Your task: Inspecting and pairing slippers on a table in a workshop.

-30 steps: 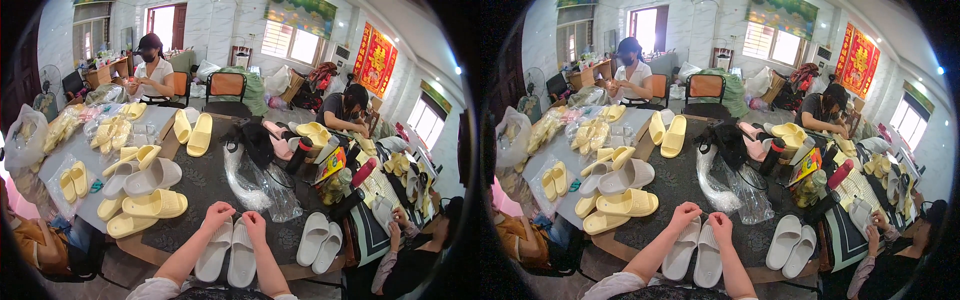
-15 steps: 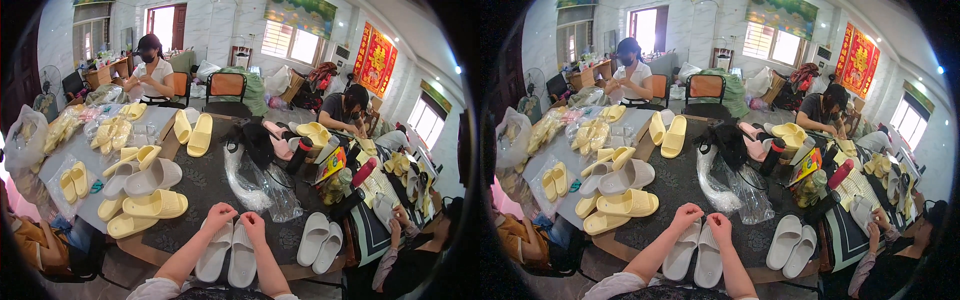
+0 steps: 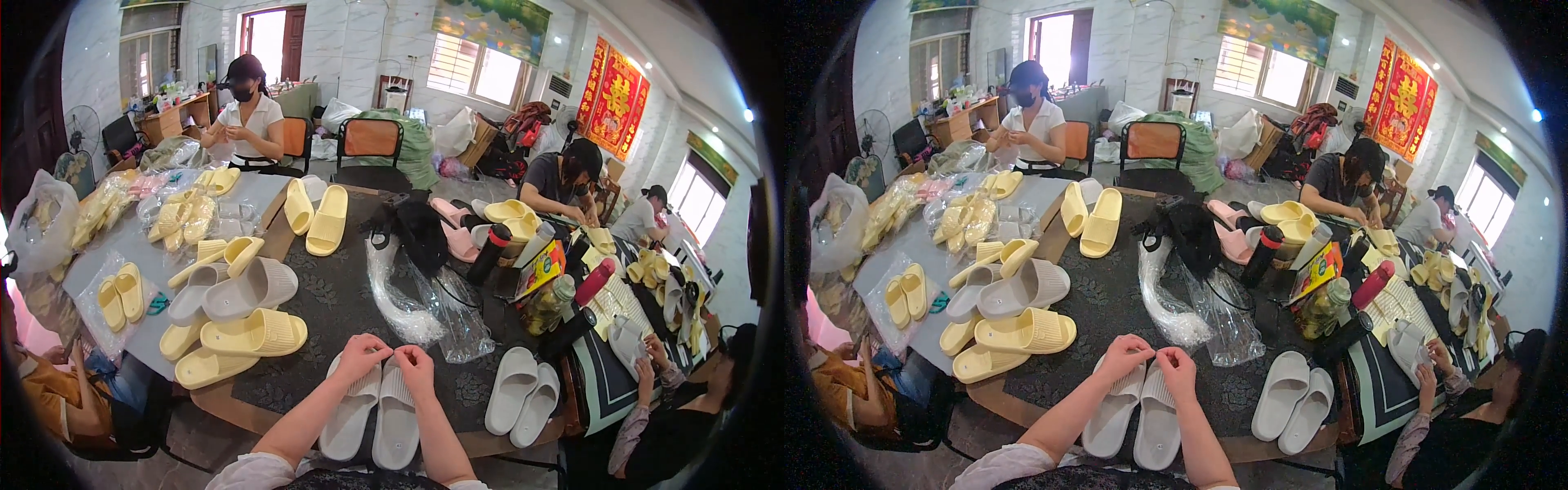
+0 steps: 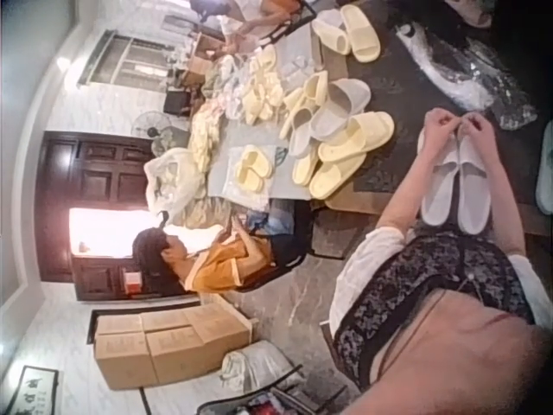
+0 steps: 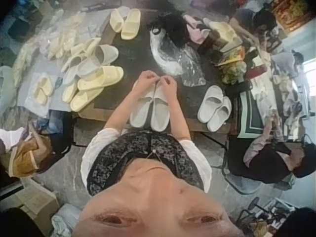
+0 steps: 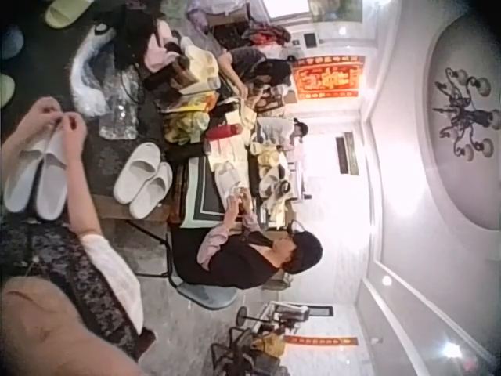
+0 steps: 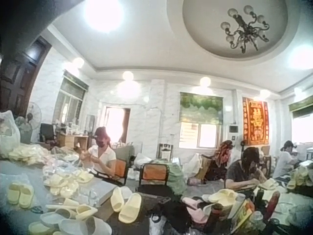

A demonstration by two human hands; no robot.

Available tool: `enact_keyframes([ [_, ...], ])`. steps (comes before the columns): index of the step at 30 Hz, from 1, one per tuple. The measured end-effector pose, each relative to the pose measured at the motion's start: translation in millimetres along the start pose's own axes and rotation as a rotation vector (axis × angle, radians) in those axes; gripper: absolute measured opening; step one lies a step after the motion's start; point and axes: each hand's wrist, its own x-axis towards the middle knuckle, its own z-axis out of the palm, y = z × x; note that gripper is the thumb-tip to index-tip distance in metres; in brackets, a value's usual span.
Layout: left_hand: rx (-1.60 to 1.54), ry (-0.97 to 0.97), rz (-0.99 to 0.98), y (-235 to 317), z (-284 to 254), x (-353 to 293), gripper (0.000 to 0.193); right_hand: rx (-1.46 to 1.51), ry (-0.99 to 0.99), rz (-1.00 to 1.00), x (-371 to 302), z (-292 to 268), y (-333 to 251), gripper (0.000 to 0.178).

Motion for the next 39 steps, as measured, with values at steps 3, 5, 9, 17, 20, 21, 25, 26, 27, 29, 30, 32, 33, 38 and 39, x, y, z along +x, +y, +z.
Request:
enact_keyframes([
  [3,-0.163,0.103,-0.152,5.8,-4.5,0.5,0.017,0.035,0.049,0.016,-0.2,-0.4,-2.6,0.010],
  [5,-0.162,0.097,-0.151,6.2,-3.5,0.7,0.015,0.062,0.044,0.040,-0.3,-1.1,-3.3,0.010],
  [9,0.057,0.030,0.031,-2.5,1.8,-2.3,0.014,0.010,-0.046,0.028,0.1,0.3,-5.1,0.010],
  [17,-0.108,0.055,-0.102,-2.5,-2.2,1.4,0.015,-0.024,0.000,0.005,0.9,-0.2,-0.2,0.011],
  [20,-0.034,0.031,-0.002,-4.7,0.4,-0.2,0.017,-0.024,-0.070,-0.002,0.7,-0.1,-0.6,0.011],
  [21,-0.082,0.042,-0.012,0.2,1.6,-0.1,0.017,-0.015,-0.007,-0.012,1.1,-0.9,2.1,0.011],
  [25,-0.239,0.135,-0.215,2.1,-1.5,1.5,0.017,0.017,0.014,-0.003,1.5,-2.0,4.8,0.010],
  [26,-0.228,0.105,-0.190,3.3,-2.5,0.8,0.017,0.019,0.013,-0.005,0.5,-1.3,1.4,0.010],
  [27,-0.217,0.075,-0.166,4.3,-3.5,0.2,0.017,0.004,-0.029,-0.005,-0.5,-0.8,-3.0,0.010],
  [29,-0.126,0.041,-0.096,-0.2,-1.9,0.4,0.017,-0.011,-0.070,-0.005,-0.9,0.0,-5.3,0.010],
  [30,-0.035,0.006,-0.027,-2.5,-0.9,0.9,0.017,0.009,-0.031,0.002,-0.4,0.6,-4.5,0.009],
  [32,-0.152,0.071,-0.096,-4.4,-1.2,1.9,0.016,0.028,0.010,0.009,0.3,0.7,-1.9,0.009],
  [33,-0.269,0.136,-0.166,-3.7,-1.2,2.7,0.015,0.041,0.028,0.008,0.5,0.2,-0.2,0.009],
  [38,-0.176,0.063,-0.097,-0.7,-1.3,0.7,0.016,-0.060,-0.054,0.000,-0.8,-1.6,-3.3,0.009],
  [39,-0.085,0.005,0.038,0.2,0.0,0.7,0.016,-0.047,-0.048,0.011,-0.7,-2.1,-2.1,0.009],
])
